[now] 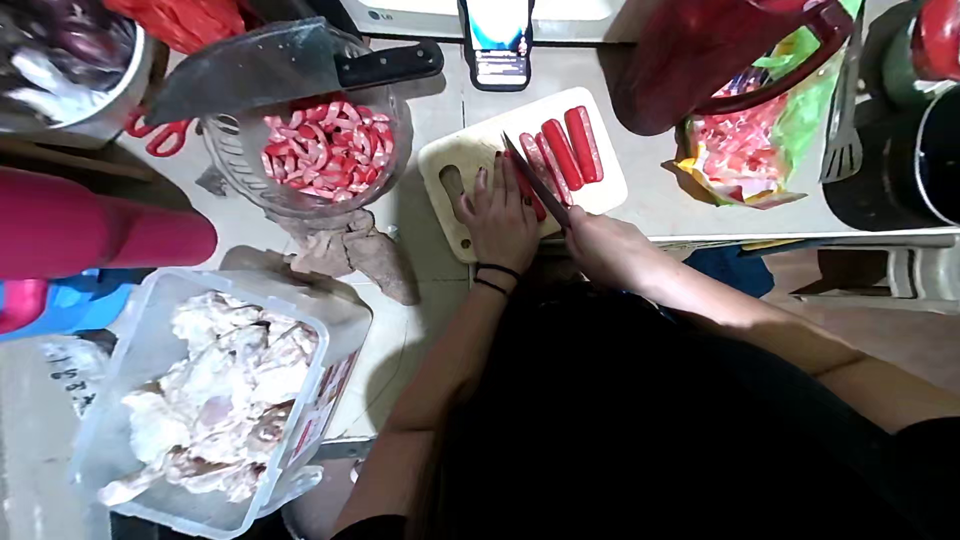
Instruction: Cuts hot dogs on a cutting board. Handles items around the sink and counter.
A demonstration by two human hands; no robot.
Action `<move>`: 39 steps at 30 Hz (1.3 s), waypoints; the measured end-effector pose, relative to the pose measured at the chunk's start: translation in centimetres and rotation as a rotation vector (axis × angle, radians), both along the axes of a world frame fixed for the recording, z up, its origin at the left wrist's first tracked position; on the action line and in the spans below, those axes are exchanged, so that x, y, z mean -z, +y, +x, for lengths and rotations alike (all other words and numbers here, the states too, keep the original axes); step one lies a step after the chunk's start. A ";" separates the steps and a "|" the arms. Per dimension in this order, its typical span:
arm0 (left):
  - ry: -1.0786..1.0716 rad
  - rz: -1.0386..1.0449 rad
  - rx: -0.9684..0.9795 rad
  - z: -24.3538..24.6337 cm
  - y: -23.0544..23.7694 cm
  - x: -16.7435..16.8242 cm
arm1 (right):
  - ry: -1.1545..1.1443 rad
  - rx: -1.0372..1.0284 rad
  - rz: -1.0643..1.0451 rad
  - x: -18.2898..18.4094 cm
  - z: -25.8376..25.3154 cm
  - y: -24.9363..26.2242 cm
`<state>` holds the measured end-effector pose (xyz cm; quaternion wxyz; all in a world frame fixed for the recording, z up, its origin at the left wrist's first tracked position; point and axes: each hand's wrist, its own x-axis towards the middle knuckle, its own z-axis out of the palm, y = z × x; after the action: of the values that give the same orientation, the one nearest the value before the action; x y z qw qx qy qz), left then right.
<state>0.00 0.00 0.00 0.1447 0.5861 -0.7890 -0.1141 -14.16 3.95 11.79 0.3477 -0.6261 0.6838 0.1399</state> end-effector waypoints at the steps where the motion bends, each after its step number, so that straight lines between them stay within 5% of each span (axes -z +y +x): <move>1: -0.003 0.006 0.000 0.0 0.0 -0.1 | -0.002 -0.003 0.009 -0.1 0.0 -0.1; 23: -0.019 0.005 -0.005 0.0 0.1 -0.4 | 0.048 0.027 0.095 -0.5 3.5 -4.6; 31: -0.084 0.046 0.021 -0.3 0.3 -0.5 | 0.089 -0.019 0.060 -0.2 2.0 -2.2; 39: 0.244 0.032 0.031 1.8 1.6 -2.3 | -0.028 0.020 -0.047 0.7 1.9 -4.0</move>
<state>1.79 1.63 2.29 0.2282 0.5579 -0.7726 -0.1995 -12.27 -0.07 11.04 0.3437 -0.6291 0.6883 0.1117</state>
